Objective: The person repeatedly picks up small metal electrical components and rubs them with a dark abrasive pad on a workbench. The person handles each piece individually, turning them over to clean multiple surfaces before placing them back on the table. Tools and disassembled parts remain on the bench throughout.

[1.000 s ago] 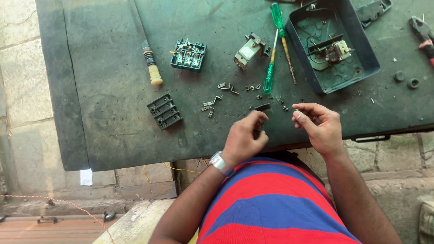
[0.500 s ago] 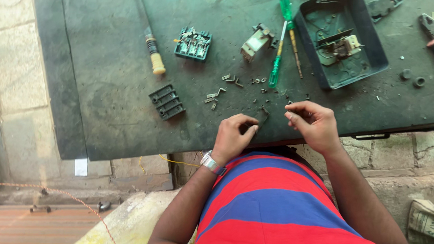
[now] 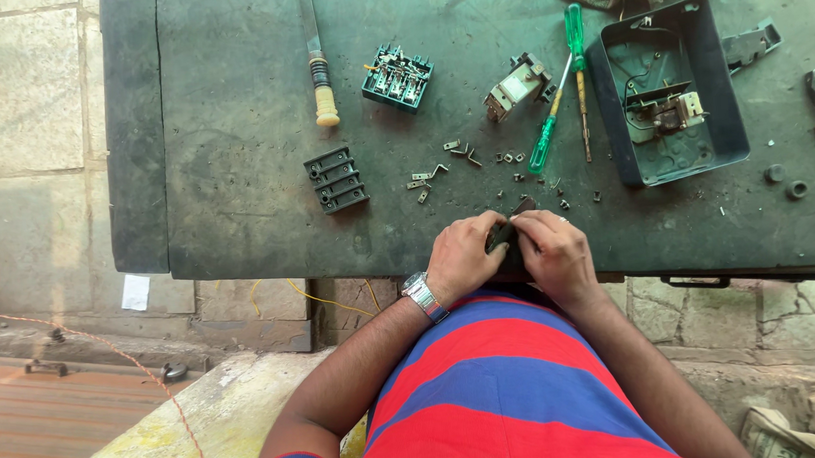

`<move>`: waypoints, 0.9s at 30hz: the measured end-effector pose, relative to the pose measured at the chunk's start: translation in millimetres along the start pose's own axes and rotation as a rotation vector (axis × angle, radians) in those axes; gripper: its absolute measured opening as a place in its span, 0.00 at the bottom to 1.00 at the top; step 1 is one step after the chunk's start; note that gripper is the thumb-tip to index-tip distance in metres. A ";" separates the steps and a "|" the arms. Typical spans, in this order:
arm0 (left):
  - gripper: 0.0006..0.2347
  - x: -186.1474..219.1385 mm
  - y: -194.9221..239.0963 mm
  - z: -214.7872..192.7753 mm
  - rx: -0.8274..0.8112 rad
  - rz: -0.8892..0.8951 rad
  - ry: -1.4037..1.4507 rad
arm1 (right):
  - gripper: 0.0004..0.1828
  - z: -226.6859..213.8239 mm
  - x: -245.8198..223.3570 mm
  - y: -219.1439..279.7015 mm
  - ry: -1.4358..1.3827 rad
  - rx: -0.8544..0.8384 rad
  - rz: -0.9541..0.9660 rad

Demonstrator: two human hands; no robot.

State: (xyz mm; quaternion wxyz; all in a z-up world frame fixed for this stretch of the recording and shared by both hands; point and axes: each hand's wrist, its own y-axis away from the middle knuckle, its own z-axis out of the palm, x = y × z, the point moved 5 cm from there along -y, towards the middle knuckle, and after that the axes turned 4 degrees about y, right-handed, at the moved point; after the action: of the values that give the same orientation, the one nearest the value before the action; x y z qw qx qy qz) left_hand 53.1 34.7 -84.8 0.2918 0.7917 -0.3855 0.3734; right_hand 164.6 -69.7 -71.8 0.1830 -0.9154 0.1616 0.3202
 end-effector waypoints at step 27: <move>0.12 -20.9 4.7 -12.2 -0.032 0.448 -0.081 | 0.11 20.8 -11.5 17.9 0.186 0.055 0.118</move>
State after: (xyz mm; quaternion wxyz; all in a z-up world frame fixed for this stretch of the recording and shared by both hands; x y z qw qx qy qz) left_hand 35.9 49.5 -94.4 0.1985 0.6960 -0.5688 0.3907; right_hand 137.7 -74.2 -83.7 0.1731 -0.9247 0.2403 0.2394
